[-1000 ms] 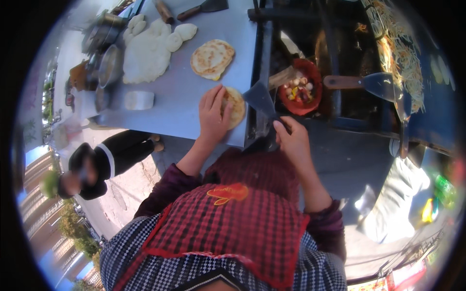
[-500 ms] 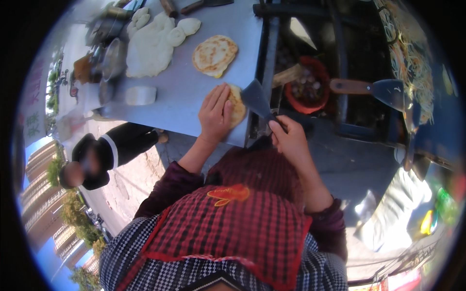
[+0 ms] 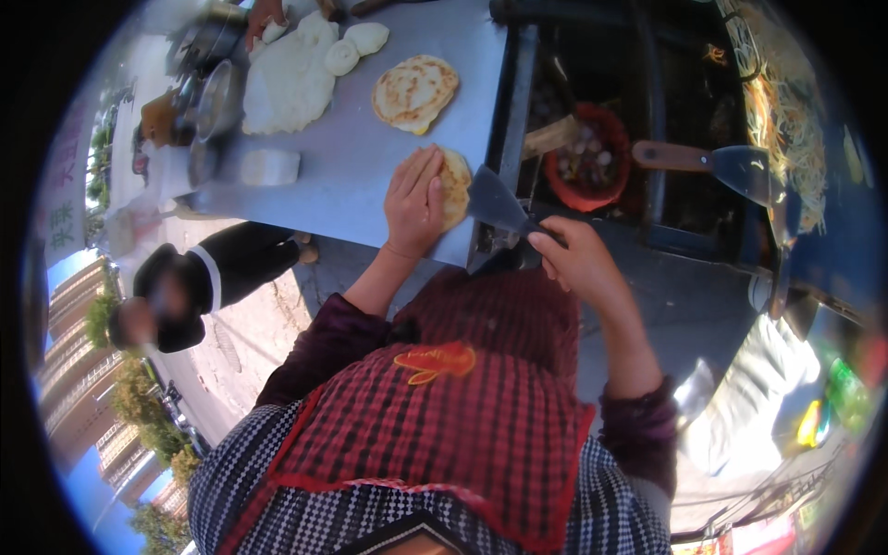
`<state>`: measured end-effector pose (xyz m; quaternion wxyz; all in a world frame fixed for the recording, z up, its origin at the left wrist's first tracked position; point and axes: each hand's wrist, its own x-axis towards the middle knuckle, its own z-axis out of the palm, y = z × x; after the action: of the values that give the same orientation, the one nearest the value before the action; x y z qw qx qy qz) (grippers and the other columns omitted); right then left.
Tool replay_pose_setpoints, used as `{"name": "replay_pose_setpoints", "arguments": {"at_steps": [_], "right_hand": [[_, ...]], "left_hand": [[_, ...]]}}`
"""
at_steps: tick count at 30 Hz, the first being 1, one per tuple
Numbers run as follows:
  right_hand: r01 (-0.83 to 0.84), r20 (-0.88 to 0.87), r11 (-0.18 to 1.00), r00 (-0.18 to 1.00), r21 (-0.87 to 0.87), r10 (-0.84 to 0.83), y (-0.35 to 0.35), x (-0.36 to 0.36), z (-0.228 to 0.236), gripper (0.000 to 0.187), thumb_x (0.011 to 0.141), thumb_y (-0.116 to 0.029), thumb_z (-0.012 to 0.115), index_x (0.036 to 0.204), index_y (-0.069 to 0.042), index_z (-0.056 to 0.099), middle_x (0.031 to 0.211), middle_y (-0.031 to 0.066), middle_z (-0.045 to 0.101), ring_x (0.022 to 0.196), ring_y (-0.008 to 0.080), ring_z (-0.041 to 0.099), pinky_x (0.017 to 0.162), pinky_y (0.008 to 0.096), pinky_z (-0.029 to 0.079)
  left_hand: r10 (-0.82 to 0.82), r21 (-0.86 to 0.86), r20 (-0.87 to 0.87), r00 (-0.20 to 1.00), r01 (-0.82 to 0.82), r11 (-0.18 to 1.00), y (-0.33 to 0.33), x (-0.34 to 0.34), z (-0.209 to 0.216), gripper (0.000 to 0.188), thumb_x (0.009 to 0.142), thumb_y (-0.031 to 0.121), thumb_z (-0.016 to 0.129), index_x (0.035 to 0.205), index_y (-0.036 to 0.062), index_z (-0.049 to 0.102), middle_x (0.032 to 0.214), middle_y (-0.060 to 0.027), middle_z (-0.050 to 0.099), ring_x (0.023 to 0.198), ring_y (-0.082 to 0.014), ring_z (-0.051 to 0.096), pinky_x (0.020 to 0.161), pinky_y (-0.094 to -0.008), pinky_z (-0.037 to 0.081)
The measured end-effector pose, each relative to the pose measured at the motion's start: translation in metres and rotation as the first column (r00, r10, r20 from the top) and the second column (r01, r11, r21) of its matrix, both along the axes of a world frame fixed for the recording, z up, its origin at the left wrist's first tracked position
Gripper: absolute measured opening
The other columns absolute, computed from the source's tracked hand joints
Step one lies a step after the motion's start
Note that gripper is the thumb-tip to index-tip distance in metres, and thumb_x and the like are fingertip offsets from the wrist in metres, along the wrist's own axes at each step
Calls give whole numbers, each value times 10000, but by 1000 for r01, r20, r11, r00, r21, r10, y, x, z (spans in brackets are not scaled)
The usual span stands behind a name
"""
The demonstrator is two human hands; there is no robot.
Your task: The person assembles street food by slicing flatbreads, filling them with cooked meat, fried egg, and bean sprouts, then wrapping each portion in paper. The person uses a knife and spatula to handle ingredients and a griddle to cook components.
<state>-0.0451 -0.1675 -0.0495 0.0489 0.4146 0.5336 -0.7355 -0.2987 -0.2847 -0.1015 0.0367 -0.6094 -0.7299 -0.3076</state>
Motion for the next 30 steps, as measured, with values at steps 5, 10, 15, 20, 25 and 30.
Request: {"name": "replay_pose_setpoints", "arguments": {"at_steps": [5,10,15,20,25,30], "right_hand": [[1,-161,1000,987,-31,-5,-10,-48,-29,219,1017,-219,608,966,-9,637,595,6,557,419,60,452,398,230,342],[27,-176,1000,984,-10,-29,-20,-80,-37,243,984,-227,644,960,15,650,587,26,557,432,94,484,406,257,369],[-37,-58,999,998,-4,37,-1,-22,-12,227,995,-216,623,960,7,639,578,27,541,436,93,477,401,266,366],[120,-169,992,977,-50,-127,-27,-39,-39,214,1007,-214,615,967,-5,630,583,28,553,438,88,474,400,264,360],[207,-165,978,964,-32,-209,-52,-40,-40,207,1009,-218,620,935,-24,616,592,17,555,457,82,491,428,262,380],[240,-117,970,963,-41,-243,-79,-25,-35,210,1007,-214,621,926,-21,600,595,29,560,495,96,527,477,277,417]], "left_hand": [[11,-9,-11,1000,-11,1000,2,0,0,329,978,134,546,1246,-15,665,1304,-171,652,1209,-391,598,1040,-481,436],[14,34,62,998,-16,999,7,1,1,301,977,121,546,1211,-14,678,1276,-177,666,1186,-390,614,1030,-483,443],[95,40,39,995,-97,994,6,7,-4,273,970,109,551,1171,-1,698,1232,-160,690,1162,-374,633,1010,-469,453],[192,72,83,978,-198,978,32,22,-5,249,960,101,563,1132,10,718,1194,-137,708,1149,-352,643,984,-469,461],[204,89,39,978,-207,974,33,23,-4,241,957,78,564,1116,6,731,1167,-161,716,1079,-360,654,955,-422,492],[227,95,63,972,-232,968,33,24,-7,234,943,93,584,1106,14,730,1172,-137,718,1115,-349,651,972,-449,474]]}}
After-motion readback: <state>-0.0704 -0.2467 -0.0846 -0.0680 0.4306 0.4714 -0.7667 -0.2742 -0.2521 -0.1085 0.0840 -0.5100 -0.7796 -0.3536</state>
